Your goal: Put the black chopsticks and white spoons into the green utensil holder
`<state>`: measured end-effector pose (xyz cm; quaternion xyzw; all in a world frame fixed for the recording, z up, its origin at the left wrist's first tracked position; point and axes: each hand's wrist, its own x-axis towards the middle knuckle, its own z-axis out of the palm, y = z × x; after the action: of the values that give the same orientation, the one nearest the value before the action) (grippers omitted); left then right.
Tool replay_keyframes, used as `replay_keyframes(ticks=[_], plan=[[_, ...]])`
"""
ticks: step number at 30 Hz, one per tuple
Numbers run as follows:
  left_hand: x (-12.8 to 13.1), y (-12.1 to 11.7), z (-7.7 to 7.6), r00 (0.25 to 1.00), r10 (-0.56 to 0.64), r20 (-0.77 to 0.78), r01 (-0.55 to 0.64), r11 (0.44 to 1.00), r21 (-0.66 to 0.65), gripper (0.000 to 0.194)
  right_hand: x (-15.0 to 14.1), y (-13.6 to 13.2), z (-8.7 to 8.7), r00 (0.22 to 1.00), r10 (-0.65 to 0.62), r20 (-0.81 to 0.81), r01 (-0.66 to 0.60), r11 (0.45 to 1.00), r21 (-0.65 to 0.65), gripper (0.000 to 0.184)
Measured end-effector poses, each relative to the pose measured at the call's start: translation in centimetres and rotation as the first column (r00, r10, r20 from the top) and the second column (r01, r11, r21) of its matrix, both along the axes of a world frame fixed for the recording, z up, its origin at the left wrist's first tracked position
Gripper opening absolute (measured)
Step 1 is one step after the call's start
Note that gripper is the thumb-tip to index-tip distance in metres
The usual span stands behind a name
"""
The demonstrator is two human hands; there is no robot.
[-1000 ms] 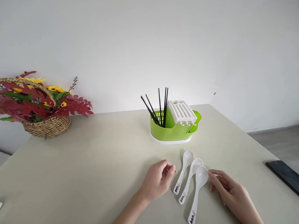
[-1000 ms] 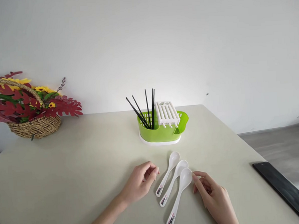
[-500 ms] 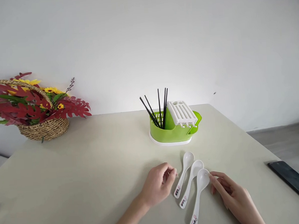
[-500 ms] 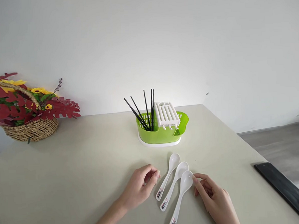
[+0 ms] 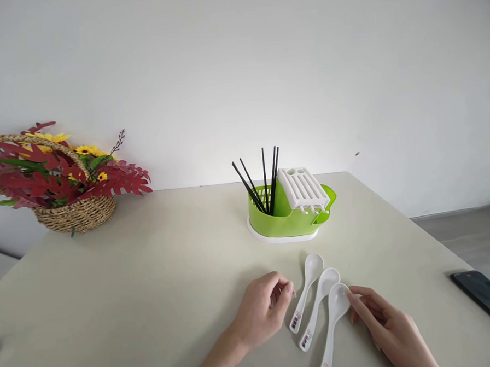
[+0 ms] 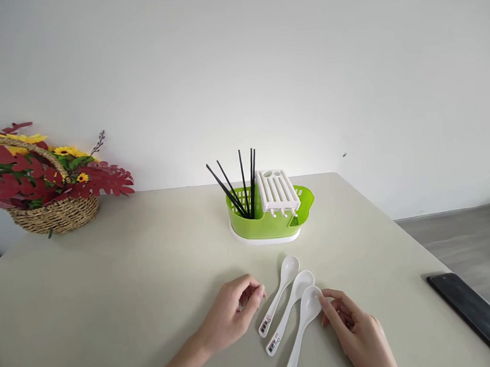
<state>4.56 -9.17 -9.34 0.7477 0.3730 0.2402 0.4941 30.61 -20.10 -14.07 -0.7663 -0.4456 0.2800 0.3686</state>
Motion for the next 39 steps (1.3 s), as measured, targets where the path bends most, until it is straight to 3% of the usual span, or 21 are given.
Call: replay_keyframes(ticks=[12, 27, 39], plan=[[0.0, 0.0, 0.6, 1.000, 0.002, -0.011, -0.002, 1.000, 0.005, 0.030, 0.9, -0.2, -1.4, 0.998, 0.050, 0.034, -0.048, 0.998, -0.051, 0.055], [0.0, -0.2, 0.5, 0.999, -0.009, -0.033, 0.009, 1.000, 0.006, 0.027, 0.2, 0.5, 0.1, 0.989, 0.095, 0.115, -0.087, 0.993, -0.078, 0.052], [0.0, -0.3, 0.5, 0.999, -0.015, -0.043, 0.016, 1.000, 0.002, 0.027, 0.9, 0.0, -0.3, 0.998, 0.064, -0.014, -0.065, 0.994, -0.093, 0.055]])
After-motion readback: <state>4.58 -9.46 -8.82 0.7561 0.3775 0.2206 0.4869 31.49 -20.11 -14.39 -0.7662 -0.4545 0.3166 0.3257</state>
